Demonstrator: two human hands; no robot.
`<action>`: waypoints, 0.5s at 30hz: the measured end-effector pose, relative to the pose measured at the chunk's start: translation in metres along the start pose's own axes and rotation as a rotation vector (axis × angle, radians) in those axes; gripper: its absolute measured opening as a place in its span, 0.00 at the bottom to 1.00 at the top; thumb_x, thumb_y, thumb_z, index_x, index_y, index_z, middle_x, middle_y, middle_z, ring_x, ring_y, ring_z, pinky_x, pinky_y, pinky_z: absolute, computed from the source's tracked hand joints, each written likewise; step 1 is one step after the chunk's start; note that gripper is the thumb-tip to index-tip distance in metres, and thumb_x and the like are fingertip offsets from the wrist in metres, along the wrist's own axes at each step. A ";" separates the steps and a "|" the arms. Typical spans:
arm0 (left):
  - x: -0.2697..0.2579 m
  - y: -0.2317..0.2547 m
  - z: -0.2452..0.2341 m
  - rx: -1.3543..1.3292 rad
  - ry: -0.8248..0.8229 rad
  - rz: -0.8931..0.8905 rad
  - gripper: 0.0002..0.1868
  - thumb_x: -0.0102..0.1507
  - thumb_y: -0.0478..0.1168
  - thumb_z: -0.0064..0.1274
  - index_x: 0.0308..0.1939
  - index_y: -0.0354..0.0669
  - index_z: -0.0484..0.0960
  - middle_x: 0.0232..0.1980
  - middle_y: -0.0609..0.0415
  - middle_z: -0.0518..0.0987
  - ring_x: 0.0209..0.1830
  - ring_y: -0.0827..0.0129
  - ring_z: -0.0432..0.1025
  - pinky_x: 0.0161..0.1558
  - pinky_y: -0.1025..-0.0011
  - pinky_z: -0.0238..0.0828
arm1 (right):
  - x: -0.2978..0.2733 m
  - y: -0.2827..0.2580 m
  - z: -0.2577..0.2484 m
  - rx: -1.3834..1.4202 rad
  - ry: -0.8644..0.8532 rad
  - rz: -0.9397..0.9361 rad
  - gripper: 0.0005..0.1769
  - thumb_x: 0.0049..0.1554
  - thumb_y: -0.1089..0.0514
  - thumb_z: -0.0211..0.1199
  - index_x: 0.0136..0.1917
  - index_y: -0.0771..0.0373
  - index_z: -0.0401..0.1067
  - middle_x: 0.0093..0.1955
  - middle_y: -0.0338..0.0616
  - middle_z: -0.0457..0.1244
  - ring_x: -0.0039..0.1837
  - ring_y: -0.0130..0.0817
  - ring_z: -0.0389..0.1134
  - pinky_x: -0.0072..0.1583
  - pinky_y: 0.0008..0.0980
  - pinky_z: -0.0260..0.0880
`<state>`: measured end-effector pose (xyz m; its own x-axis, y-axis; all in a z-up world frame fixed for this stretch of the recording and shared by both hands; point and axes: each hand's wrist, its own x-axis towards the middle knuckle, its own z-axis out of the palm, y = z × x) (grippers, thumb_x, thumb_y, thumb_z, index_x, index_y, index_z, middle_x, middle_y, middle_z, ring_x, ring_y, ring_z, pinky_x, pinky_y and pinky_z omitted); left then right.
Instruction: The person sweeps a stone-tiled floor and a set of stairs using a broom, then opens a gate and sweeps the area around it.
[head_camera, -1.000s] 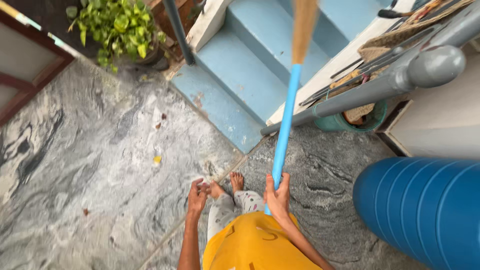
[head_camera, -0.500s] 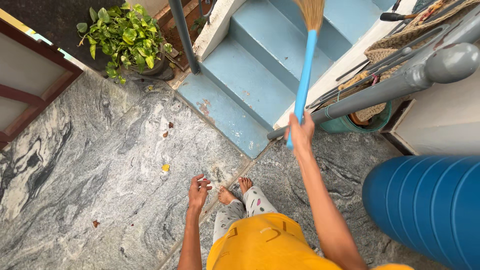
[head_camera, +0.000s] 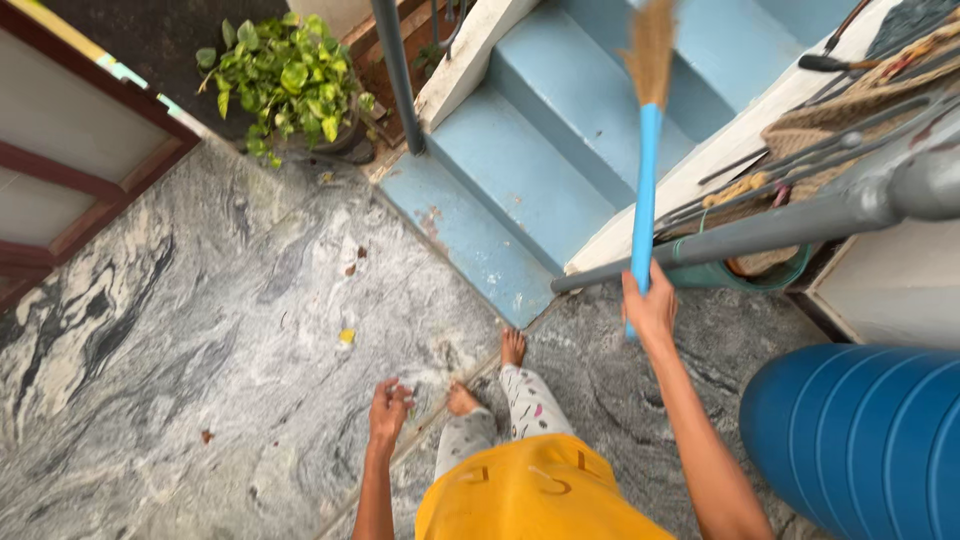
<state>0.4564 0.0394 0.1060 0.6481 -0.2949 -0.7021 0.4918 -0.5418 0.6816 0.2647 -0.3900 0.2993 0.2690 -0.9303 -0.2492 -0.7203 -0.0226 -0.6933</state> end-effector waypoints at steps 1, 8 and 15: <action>0.002 0.004 0.007 -0.002 -0.003 0.009 0.21 0.69 0.43 0.45 0.65 0.42 0.70 0.50 0.48 0.83 0.40 0.65 0.79 0.39 0.66 0.74 | -0.002 0.003 -0.003 0.002 0.008 -0.005 0.18 0.61 0.56 0.61 0.62 0.63 0.73 0.30 0.54 0.64 0.29 0.37 0.66 0.36 0.41 0.65; 0.005 0.020 0.026 0.039 0.008 0.018 0.21 0.68 0.42 0.44 0.65 0.44 0.70 0.49 0.48 0.84 0.39 0.64 0.82 0.39 0.66 0.76 | 0.129 -0.022 0.013 -0.185 0.216 -0.307 0.26 0.59 0.55 0.68 0.68 0.67 0.69 0.35 0.55 0.68 0.38 0.46 0.71 0.47 0.45 0.70; 0.006 0.023 0.053 -0.003 -0.022 -0.001 0.22 0.67 0.41 0.44 0.65 0.45 0.69 0.50 0.46 0.82 0.41 0.64 0.80 0.40 0.64 0.75 | 0.129 -0.015 -0.011 -0.350 -0.132 -0.421 0.36 0.58 0.60 0.64 0.75 0.75 0.60 0.32 0.54 0.66 0.31 0.40 0.70 0.36 0.37 0.74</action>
<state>0.4404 -0.0166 0.1068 0.6346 -0.3111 -0.7074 0.4945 -0.5400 0.6811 0.3030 -0.5135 0.2852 0.6406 -0.7617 -0.0972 -0.6964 -0.5231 -0.4913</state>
